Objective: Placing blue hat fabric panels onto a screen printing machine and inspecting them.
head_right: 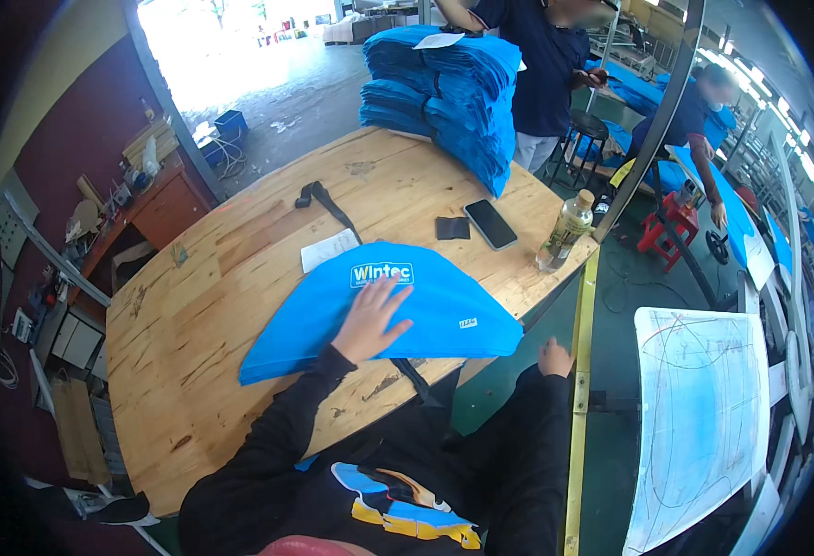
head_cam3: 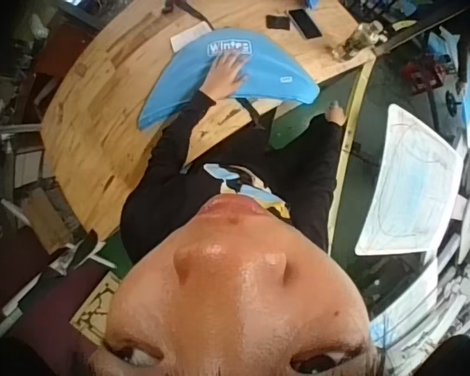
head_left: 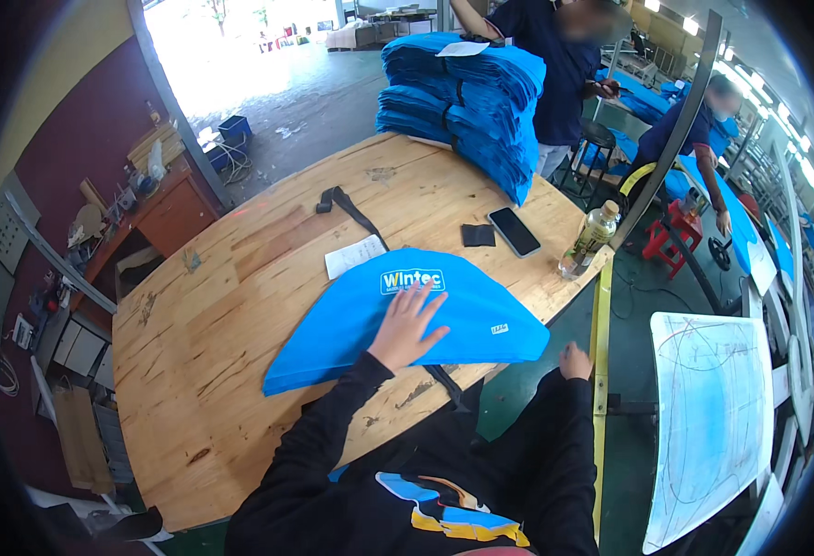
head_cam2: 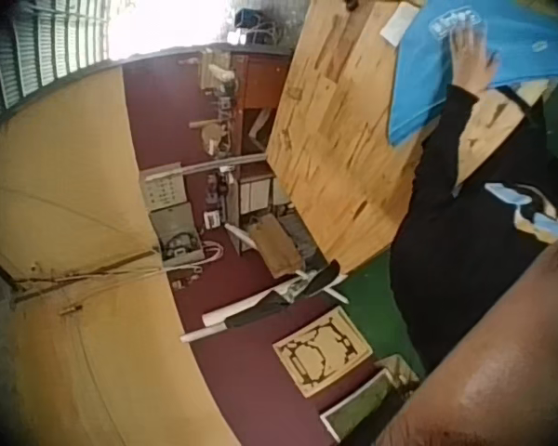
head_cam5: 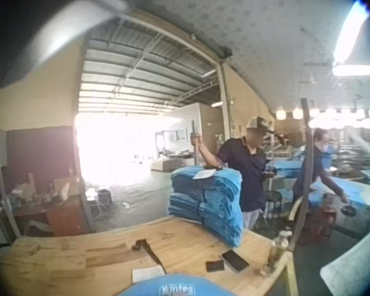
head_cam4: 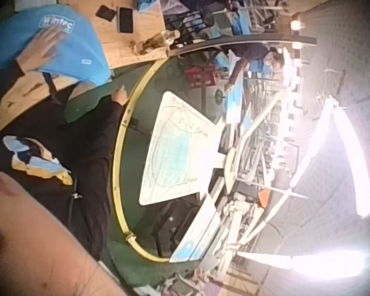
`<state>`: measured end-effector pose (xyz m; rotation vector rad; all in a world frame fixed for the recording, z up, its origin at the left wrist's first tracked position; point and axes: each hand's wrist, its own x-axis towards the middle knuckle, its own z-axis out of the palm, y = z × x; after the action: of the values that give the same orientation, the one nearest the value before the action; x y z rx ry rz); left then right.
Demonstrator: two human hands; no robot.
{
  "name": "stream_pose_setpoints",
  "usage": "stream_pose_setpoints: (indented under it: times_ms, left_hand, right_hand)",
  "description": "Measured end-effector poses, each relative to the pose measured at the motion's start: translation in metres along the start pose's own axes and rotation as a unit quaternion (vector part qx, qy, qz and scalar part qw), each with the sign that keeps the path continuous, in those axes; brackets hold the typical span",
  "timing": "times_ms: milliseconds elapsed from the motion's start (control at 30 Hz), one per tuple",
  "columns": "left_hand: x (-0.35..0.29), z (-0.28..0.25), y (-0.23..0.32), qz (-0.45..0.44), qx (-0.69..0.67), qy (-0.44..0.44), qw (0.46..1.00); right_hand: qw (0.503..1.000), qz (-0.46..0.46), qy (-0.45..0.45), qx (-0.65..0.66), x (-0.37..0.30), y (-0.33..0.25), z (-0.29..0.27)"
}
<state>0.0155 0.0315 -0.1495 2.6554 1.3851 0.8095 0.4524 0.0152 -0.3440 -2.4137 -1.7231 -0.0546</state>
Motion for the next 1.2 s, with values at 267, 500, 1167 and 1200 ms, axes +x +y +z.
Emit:
stream_pose_setpoints:
  times_ms: [267,500,1167,1200]
  left_hand:
    - [0.0,0.044,0.004,0.012,0.07,-0.055,0.996]
    - [-0.003,0.053,0.063,0.063,0.024,-0.094,0.993]
    - [-0.037,0.089,0.121,0.279,-0.261,-0.155,0.911]
    - [-0.034,0.086,0.122,0.272,-0.26,-0.147,0.915]
  right_hand:
    - [0.997,0.034,-0.075,0.001,-0.009,-0.023,-0.003]
    - [0.998,0.037,-0.058,0.015,-0.007,-0.025,-0.003]
    - [0.996,0.056,-0.05,-0.053,-0.015,-0.031,-0.004]
    - [0.997,0.054,-0.039,-0.04,-0.016,-0.031,-0.005]
